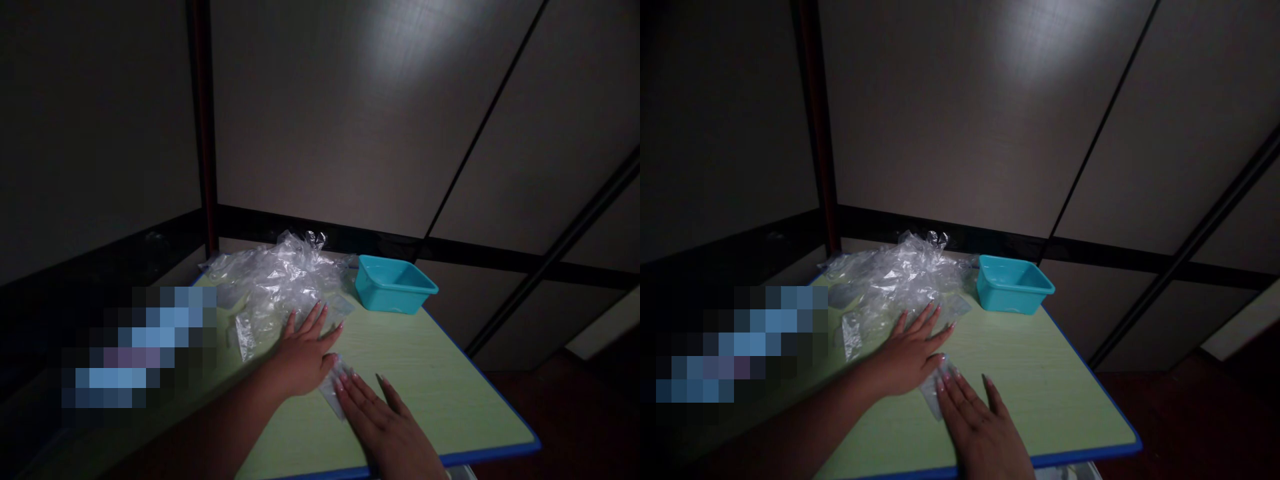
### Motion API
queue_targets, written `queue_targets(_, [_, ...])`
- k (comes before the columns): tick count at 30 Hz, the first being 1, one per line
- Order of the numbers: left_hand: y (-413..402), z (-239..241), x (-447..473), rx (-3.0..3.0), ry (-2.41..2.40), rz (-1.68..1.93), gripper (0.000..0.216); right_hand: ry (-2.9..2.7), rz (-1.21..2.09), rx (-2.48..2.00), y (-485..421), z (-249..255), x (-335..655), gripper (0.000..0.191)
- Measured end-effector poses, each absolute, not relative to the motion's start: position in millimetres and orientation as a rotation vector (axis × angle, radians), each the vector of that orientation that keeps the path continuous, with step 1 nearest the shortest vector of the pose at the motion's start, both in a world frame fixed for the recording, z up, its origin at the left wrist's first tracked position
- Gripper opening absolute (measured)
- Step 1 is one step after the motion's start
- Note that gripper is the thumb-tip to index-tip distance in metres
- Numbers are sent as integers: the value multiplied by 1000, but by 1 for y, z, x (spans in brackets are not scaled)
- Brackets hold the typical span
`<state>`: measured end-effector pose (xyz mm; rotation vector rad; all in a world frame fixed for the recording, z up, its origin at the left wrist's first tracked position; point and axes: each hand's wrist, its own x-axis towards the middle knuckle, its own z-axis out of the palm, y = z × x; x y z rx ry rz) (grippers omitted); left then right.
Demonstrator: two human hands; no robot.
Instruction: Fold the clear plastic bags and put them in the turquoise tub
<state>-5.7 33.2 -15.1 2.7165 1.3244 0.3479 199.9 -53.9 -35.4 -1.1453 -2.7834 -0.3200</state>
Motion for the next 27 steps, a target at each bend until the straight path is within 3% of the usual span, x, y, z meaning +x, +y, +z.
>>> queue_targets(5, [35, -16, -6, 2704, 1305, 436, 53, -2690, -108, -1097, -58, -31, 206, 82])
queue_targets(10, [39, -9, -4, 2600, 1451, 718, 49, -2187, 26, -1470, -55, -24, 205, 37])
queue_targets(16, [44, -4, -7, 2576, 1458, 1116, 40, -1896, 6, -1864, -29, -17, 186, 13])
queue_targets(23, [44, -4, -9, 2567, 1437, 1173, 36, -1911, -54, -1973, -33, -18, 169, 33])
queue_targets(27, [43, -5, -8, 2569, 1441, 1156, 34, -1999, -11, -1908, -37, -15, 166, 33])
